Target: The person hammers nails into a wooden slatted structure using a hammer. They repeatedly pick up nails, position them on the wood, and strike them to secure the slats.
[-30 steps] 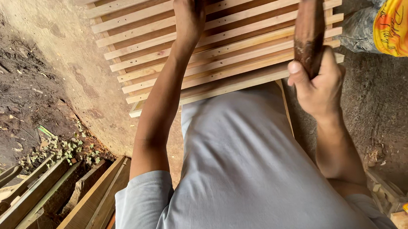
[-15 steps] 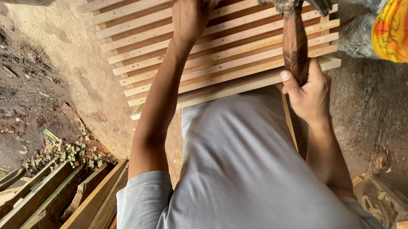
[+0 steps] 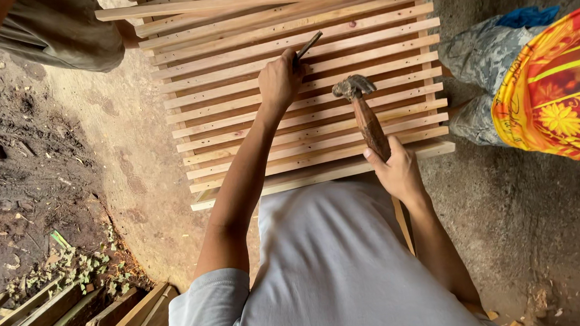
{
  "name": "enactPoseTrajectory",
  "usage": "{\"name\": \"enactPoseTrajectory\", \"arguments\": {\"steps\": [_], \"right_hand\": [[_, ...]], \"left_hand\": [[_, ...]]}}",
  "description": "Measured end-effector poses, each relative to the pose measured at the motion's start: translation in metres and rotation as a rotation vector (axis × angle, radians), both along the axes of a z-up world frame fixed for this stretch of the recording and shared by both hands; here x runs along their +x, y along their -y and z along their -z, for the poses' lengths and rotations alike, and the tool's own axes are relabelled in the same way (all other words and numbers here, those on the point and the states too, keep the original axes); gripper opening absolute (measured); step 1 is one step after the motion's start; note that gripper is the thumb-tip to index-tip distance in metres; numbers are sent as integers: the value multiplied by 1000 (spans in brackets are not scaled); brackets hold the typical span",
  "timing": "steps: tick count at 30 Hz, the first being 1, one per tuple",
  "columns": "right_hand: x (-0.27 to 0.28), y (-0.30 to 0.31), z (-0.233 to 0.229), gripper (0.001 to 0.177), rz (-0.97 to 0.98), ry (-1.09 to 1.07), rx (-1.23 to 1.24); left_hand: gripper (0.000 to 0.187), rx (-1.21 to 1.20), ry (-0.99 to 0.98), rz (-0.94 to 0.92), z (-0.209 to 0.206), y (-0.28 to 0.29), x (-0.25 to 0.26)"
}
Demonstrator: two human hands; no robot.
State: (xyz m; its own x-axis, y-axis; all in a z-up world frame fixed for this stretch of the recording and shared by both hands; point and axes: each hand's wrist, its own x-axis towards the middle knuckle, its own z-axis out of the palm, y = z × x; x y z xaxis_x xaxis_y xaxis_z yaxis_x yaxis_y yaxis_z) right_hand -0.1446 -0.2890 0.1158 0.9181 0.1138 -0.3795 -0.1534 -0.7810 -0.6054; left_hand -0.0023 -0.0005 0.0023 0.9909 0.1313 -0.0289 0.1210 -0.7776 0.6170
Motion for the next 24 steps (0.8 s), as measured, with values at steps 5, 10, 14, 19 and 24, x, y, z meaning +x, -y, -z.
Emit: {"name": "enactPoseTrajectory", "arguments": {"steps": [5,10,14,19,24], "right_hand": [[2,-7,-4,42,-38,23,46],[4,-13,-10,43,-27,24,83],[5,-13,-13,45,-28,25,69],[4,-10,-8,47,-25,-3,89],[2,-5,2,48,-37,-39,56]], "left_hand": [[27,22,-17,11,0,0,-1],[28,43,-10,6,4,0,-1],[30,32,-21,3,4,1,-2],[33,49,-40,9,0,0,-1],[31,70,-66,16,1,0,1]]}}
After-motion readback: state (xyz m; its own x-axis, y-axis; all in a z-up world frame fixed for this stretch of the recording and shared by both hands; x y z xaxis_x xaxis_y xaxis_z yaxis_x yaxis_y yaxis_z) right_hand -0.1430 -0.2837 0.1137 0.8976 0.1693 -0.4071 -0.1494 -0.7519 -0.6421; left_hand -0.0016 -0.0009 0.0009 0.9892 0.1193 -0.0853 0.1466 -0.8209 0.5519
